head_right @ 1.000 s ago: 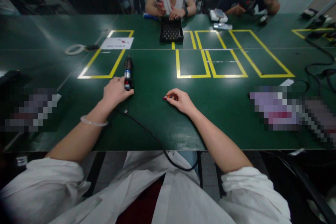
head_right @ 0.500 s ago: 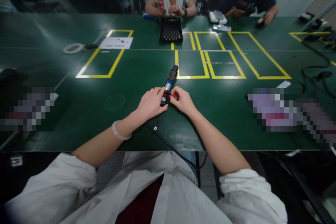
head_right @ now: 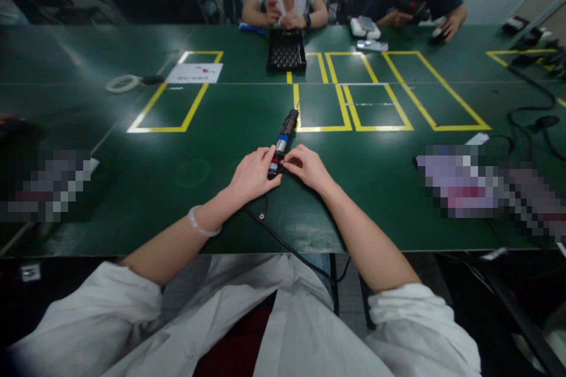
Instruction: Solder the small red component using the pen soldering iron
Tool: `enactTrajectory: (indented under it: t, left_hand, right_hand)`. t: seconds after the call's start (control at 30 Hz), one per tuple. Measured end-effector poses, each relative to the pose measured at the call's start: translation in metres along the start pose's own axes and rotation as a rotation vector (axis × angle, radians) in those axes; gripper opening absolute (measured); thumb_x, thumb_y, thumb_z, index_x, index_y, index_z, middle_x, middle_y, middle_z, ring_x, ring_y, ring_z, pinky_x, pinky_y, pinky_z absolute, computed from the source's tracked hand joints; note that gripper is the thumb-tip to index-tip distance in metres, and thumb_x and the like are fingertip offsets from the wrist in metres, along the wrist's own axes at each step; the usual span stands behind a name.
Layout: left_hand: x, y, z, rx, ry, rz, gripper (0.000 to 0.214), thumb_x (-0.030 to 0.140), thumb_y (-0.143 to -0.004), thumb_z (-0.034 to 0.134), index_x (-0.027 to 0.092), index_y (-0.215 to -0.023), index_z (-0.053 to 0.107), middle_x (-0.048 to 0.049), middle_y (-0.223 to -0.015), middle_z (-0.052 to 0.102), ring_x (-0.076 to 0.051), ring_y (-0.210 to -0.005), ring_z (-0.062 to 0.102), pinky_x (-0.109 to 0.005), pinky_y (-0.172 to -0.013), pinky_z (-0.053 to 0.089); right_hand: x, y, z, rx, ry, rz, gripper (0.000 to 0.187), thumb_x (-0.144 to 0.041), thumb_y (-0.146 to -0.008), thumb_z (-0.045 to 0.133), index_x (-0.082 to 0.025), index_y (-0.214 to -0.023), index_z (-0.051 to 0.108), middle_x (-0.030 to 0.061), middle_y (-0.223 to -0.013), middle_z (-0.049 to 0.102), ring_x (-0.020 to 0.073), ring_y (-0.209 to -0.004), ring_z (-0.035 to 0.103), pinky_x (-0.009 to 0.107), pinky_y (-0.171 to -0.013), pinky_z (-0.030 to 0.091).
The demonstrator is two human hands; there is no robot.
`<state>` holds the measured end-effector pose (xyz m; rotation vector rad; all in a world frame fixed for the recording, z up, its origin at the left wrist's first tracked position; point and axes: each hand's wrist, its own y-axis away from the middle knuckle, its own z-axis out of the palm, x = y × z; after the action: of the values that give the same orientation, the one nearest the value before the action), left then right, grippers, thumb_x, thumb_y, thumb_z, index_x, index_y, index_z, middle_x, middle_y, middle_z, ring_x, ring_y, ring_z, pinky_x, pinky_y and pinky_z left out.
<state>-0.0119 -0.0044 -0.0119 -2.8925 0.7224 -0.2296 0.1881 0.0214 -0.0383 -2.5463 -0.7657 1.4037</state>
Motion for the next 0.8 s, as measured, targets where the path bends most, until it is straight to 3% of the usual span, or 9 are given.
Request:
enactTrajectory:
  t: [0.2,0.43,0.67,0.8]
  left_hand:
    - [0.0,0.001,0.003,0.02,0.012,-0.009,0.069,0.042,-0.089,0.055,0.009,-0.147,0.041,-0.0202,-0.13,0.055,-0.034,-0.113,0.058,-0.044,-0.099,0.043]
    - [0.004,-0.005,0.002,0.037,0.026,-0.063,0.068,0.055,-0.094,0.049,0.01,-0.145,0.044,-0.0198,-0.122,0.058,-0.034,-0.109,0.058,-0.045,-0.094,0.043]
    - [-0.001,-0.006,0.0,0.011,-0.012,-0.103,0.066,0.053,-0.097,0.043,0.018,-0.153,0.039,-0.0169,-0.117,0.056,-0.032,-0.105,0.056,-0.042,-0.088,0.043]
    - [-0.011,-0.004,-0.003,-0.016,-0.018,-0.078,0.066,0.053,-0.097,0.044,0.023,-0.155,0.037,-0.0158,-0.118,0.055,-0.032,-0.105,0.054,-0.043,-0.089,0.043]
  right_hand:
    - [-0.008,0.003,0.0,0.041,0.005,0.048,0.019,-0.035,-0.091,0.059,-0.02,-0.088,0.07,0.0046,-0.084,0.07,0.0178,-0.072,0.06,0.032,-0.07,0.045]
    - [-0.015,0.005,0.001,0.082,-0.064,0.102,0.02,-0.039,-0.092,0.058,-0.02,-0.087,0.064,0.0016,-0.076,0.068,0.0155,-0.061,0.059,0.03,-0.064,0.046]
    - [-0.012,0.007,0.005,0.015,-0.198,0.106,0.02,-0.04,-0.091,0.059,-0.021,-0.096,0.062,0.0028,-0.087,0.071,0.0151,-0.064,0.062,0.031,-0.066,0.049]
    - [-0.01,0.006,0.006,-0.027,-0.162,0.062,0.019,-0.037,-0.09,0.061,-0.02,-0.099,0.063,0.0019,-0.086,0.069,0.015,-0.069,0.061,0.029,-0.069,0.048]
